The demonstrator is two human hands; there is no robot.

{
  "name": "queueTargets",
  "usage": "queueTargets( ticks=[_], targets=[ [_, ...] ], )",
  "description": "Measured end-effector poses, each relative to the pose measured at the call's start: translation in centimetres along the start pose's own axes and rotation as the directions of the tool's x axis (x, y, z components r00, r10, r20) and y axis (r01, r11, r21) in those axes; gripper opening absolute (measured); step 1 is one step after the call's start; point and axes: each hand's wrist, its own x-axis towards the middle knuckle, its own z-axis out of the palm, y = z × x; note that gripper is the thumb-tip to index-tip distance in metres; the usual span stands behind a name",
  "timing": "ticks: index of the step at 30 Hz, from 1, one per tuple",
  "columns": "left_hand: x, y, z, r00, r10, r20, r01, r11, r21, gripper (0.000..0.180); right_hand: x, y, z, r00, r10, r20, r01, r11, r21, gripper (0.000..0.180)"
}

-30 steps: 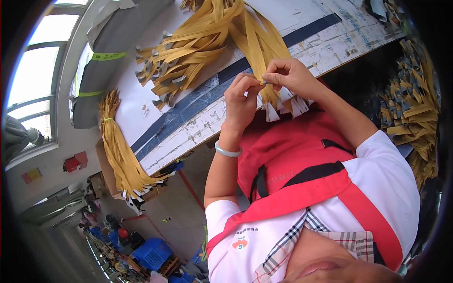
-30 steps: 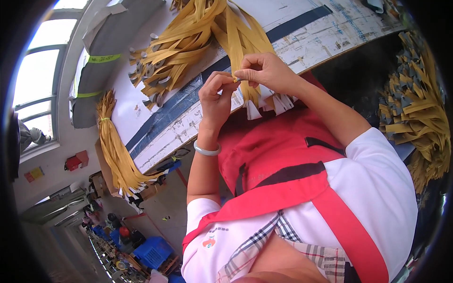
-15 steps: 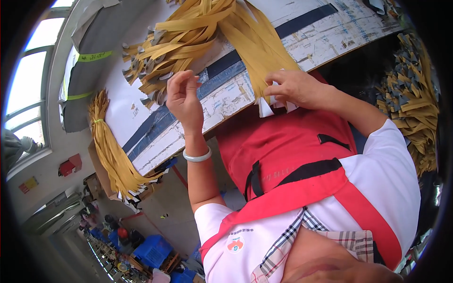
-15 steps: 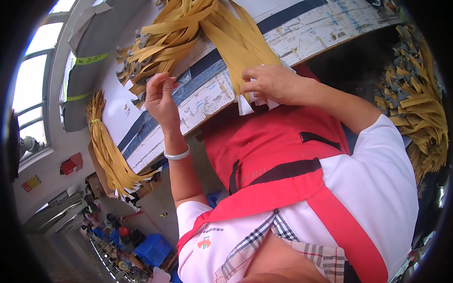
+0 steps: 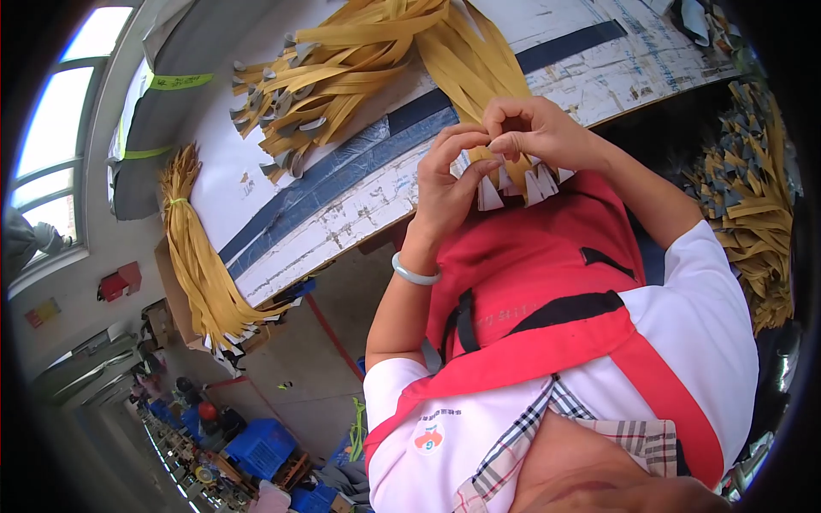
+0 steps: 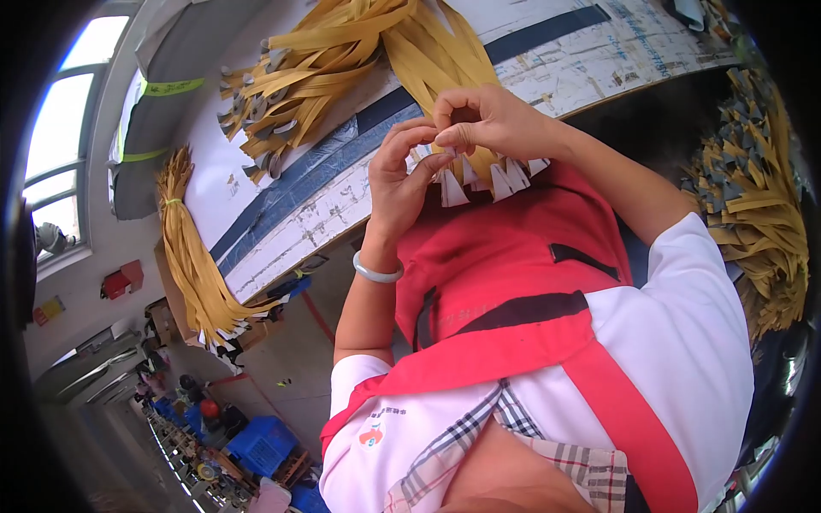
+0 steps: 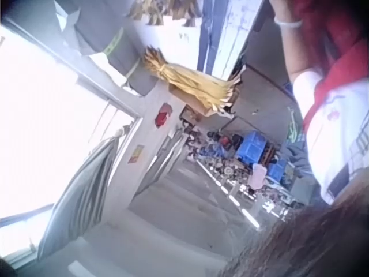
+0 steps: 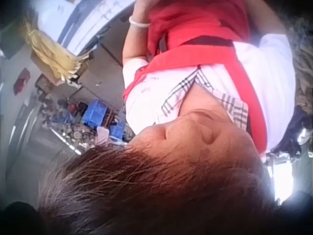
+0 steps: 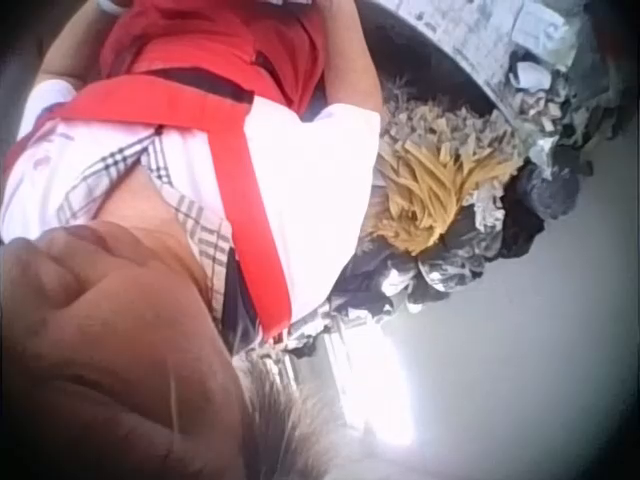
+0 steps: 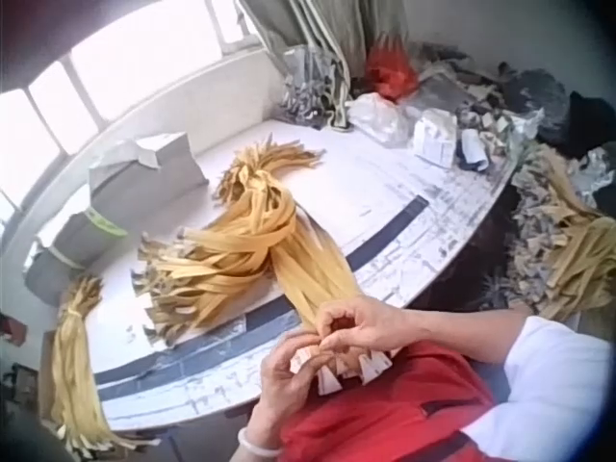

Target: Attaching metal sliders and tags to yellow zipper tapes on a workbench.

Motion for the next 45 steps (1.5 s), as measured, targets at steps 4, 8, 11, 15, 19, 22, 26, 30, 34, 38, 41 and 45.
queueTargets(
  ticks=[4, 8, 11, 15, 19, 22, 26, 30, 34, 38, 41, 45],
  targets=[
    [-0.7, -1.1, -1.0, 0.997, 0.018, 0.073, -0.019, 1.0, 0.019, 0.018, 0.8, 0.0, 0.4, 0.999, -0.003, 0.046, -0.001, 0.996, 0.085, 0.017],
    [-0.3, -1.1, -1.6, 0.981, -0.179, 0.076, 0.194, 0.926, -0.324, 0.013, 1.8, 0.0, -0.1, 0.995, 0.069, 0.076, -0.079, 0.989, 0.129, 0.023],
    [0.0, -1.1, -2.3, 0.969, -0.225, 0.103, 0.247, 0.869, -0.428, 0.011, 2.7, -0.3, -0.6, 0.973, 0.161, 0.164, -0.174, 0.983, 0.067, 0.026],
    [0.0, -1.9, -3.3, 0.962, -0.217, 0.168, 0.273, 0.828, -0.49, 0.012, 3.8, 0.2, -0.9, 0.957, 0.14, 0.256, -0.13, 0.99, -0.054, 0.024],
    [-0.3, -2.3, -3.4, 0.958, -0.251, 0.141, 0.287, 0.787, -0.546, 0.012, 3.5, -0.6, -0.3, 0.97, 0.114, 0.217, -0.119, 0.993, 0.01, 0.021],
    [-0.2, -1.5, -2.5, 0.966, -0.252, 0.063, 0.247, 0.815, -0.524, 0.011, 2.9, -0.5, 0.3, 0.992, 0.058, 0.108, -0.06, 0.998, 0.017, 0.021],
    [-0.7, -1.6, -0.1, 0.944, 0.154, -0.292, -0.047, 0.937, 0.345, 0.014, 3.5, 1.3, 1.9, 0.947, -0.318, -0.051, 0.214, 0.741, -0.636, 0.018],
    [-1.3, -0.4, 0.5, 0.959, 0.062, -0.277, -0.014, 0.985, 0.171, 0.012, 3.9, 3.6, 2.2, 0.831, -0.478, -0.285, 0.279, 0.801, -0.529, 0.009],
    [0.8, 1.3, -2.5, 0.98, -0.065, -0.187, 0.06, 0.998, -0.036, 0.021, 2.6, 3.0, 2.1, 0.88, -0.426, -0.211, 0.346, 0.879, -0.329, 0.005],
    [0.0, -0.1, -3.8, 0.986, -0.162, -0.048, 0.159, 0.985, -0.064, 0.008, 2.1, 1.8, 2.9, 0.957, 0.0, -0.29, 0.045, 0.988, 0.147, 0.016],
    [0.1, 0.1, -2.8, 0.998, 0.065, -0.027, -0.054, 0.955, 0.293, 0.011, 1.7, 1.5, 2.1, 0.965, 0.141, -0.223, -0.127, 0.989, 0.075, 0.024],
    [-0.7, 0.3, -1.4, 0.985, 0.163, -0.06, -0.117, 0.879, 0.463, 0.013, 1.5, 2.7, 2.2, 0.97, 0.052, -0.237, -0.041, 0.998, 0.05, 0.029]
  ],
)
